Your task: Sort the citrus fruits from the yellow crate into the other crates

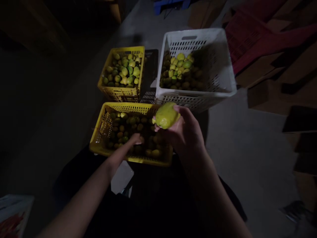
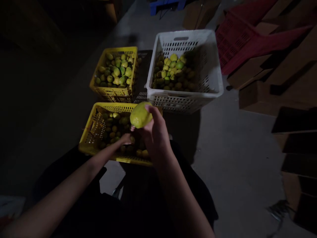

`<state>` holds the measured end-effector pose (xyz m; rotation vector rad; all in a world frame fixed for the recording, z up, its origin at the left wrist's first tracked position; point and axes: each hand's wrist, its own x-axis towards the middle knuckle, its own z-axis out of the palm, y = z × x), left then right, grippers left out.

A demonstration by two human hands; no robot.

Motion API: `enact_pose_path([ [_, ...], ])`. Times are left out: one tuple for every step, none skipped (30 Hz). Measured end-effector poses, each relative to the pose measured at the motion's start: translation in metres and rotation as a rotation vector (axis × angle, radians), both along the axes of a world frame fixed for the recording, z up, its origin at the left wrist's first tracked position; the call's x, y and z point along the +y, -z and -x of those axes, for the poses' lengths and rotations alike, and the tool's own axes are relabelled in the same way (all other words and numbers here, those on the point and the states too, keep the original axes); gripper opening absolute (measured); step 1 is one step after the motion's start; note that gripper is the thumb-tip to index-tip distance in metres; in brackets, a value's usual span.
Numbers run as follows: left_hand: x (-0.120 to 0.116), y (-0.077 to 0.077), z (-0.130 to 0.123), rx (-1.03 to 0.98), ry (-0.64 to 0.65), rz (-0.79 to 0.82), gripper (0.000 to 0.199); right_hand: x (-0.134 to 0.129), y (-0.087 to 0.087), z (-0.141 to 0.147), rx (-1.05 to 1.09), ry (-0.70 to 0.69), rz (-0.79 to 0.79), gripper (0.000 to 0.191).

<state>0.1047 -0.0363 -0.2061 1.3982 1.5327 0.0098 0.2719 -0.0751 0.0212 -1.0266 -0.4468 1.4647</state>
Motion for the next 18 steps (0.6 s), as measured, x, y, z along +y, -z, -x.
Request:
enact_pose_path([
  [0.009, -0.008, 0.006, -0.031, -0.042, 0.010, 0.036, 0.001, -0.003, 0.002, 0.011, 0.008, -0.007, 0.026],
  [0.018, -0.020, 0.013, -0.075, -0.089, 0.016, 0.039, 0.001, -0.006, 0.004, 0.029, 0.007, -0.005, 0.025],
  [0.027, -0.034, 0.021, -0.127, -0.137, 0.014, 0.042, 0.001, -0.010, 0.006, 0.047, -0.004, 0.005, 0.024],
  [0.035, -0.052, 0.030, -0.180, -0.175, -0.004, 0.046, 0.000, -0.013, 0.010, 0.050, -0.027, 0.013, 0.024],
  [0.041, -0.072, 0.039, -0.245, -0.218, -0.021, 0.049, -0.001, -0.015, 0.013, 0.042, -0.059, 0.018, 0.023],
  [0.044, -0.093, 0.048, -0.328, -0.273, -0.026, 0.054, -0.002, -0.016, 0.017, 0.024, -0.096, 0.020, 0.023],
  [0.043, -0.115, 0.057, -0.432, -0.343, -0.019, 0.060, -0.004, -0.017, 0.022, -0.001, -0.136, 0.020, 0.024],
  [0.040, -0.135, 0.065, -0.551, -0.419, 0.003, 0.066, -0.006, -0.016, 0.027, -0.030, -0.176, 0.018, 0.025],
  [0.035, -0.153, 0.072, -0.679, -0.491, 0.038, 0.071, -0.008, -0.013, 0.032, -0.059, -0.210, 0.014, 0.026],
  [0.027, -0.168, 0.078, -0.798, -0.550, 0.072, 0.073, -0.010, -0.010, 0.038, -0.084, -0.238, 0.010, 0.027],
  [0.019, -0.179, 0.083, -0.894, -0.586, 0.095, 0.074, -0.011, -0.007, 0.043, -0.106, -0.259, 0.015, 0.028],
  [0.011, -0.188, 0.086, -0.958, -0.601, 0.098, 0.074, -0.012, -0.003, 0.048, -0.129, -0.273, 0.022, 0.028],
  [0.004, -0.193, 0.088, -1.001, -0.606, 0.098, 0.072, -0.013, 0.001, 0.053, -0.157, -0.286, 0.028, 0.029],
  [-0.003, -0.196, 0.089, -1.033, -0.611, 0.098, 0.070, -0.013, 0.004, 0.058, -0.192, -0.295, 0.030, 0.028],
  [-0.008, -0.197, 0.089, -1.058, -0.617, 0.096, 0.067, -0.013, 0.007, 0.062, -0.236, -0.299, 0.022, 0.028],
  [-0.013, -0.197, 0.088, -1.079, -0.621, 0.090, 0.063, -0.013, 0.010, 0.065, -0.290, -0.302, 0.002, 0.027],
  [-0.017, -0.196, 0.087, -1.096, -0.623, 0.076, 0.058, -0.013, 0.012, 0.068, -0.350, -0.303, -0.031, 0.028],
  [-0.020, -0.196, 0.085, -1.108, -0.625, 0.052, 0.053, -0.013, 0.013, 0.069, -0.413, -0.302, -0.073, 0.030],
])
